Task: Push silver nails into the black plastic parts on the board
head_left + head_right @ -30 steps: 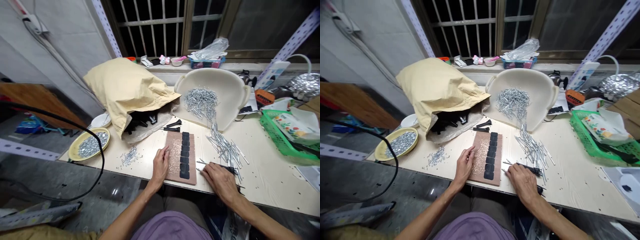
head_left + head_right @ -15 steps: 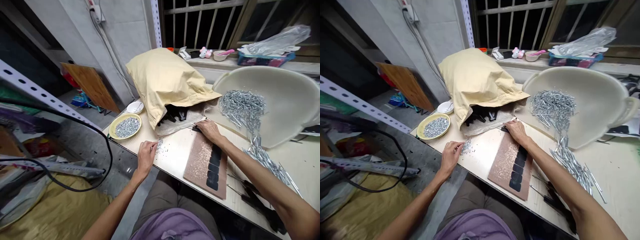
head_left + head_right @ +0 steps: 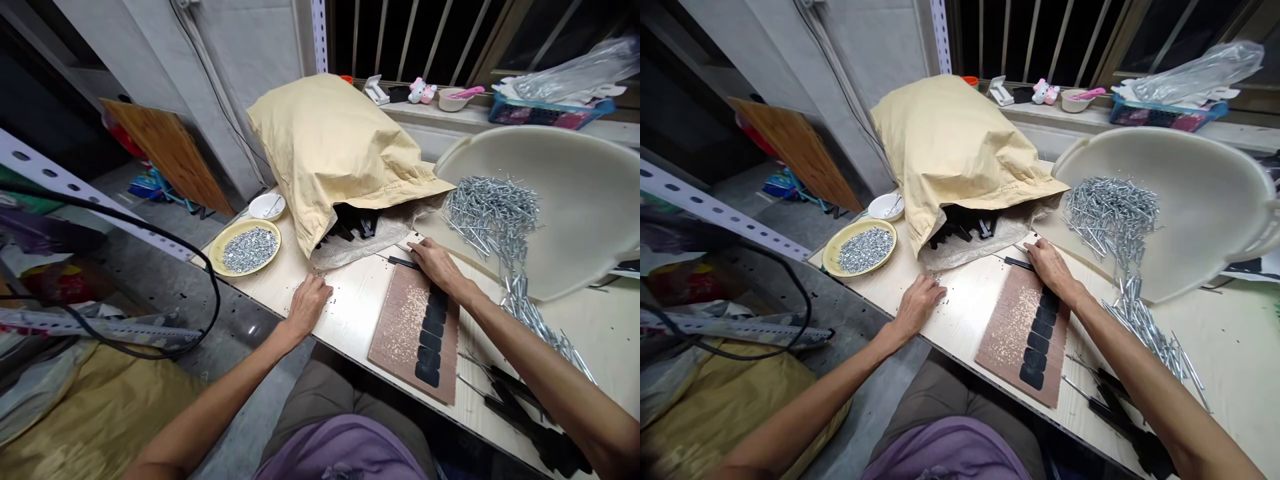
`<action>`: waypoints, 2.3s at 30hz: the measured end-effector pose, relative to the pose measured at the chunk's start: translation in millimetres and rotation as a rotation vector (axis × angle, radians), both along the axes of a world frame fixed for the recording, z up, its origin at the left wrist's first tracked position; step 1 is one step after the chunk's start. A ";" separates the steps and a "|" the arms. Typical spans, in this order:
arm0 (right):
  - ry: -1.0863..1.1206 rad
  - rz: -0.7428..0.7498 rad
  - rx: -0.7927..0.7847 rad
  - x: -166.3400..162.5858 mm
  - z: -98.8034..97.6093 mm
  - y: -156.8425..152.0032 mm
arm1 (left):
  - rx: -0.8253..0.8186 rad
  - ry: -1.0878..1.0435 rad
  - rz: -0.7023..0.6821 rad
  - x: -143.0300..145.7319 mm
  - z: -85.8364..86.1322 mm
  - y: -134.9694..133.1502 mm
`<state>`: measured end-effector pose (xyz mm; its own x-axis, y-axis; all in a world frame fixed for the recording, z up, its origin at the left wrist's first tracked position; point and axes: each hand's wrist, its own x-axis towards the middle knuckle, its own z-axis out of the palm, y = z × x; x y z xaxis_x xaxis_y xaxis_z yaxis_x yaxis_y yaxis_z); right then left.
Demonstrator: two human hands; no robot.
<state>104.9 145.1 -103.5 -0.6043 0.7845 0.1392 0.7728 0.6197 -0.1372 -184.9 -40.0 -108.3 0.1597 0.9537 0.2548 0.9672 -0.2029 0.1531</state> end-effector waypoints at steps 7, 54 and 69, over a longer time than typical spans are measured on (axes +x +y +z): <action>0.035 -0.078 -0.016 6.0 -3.4 2.8 | 0.004 -0.374 0.042 4.7 6.3 -0.8; 0.293 -0.183 0.110 -13.5 48.2 -177.1 | -0.312 -1.830 0.186 121.4 36.2 2.7; 0.619 -0.184 -0.131 -7.8 38.5 -172.4 | -0.317 -1.826 0.129 131.1 38.2 0.7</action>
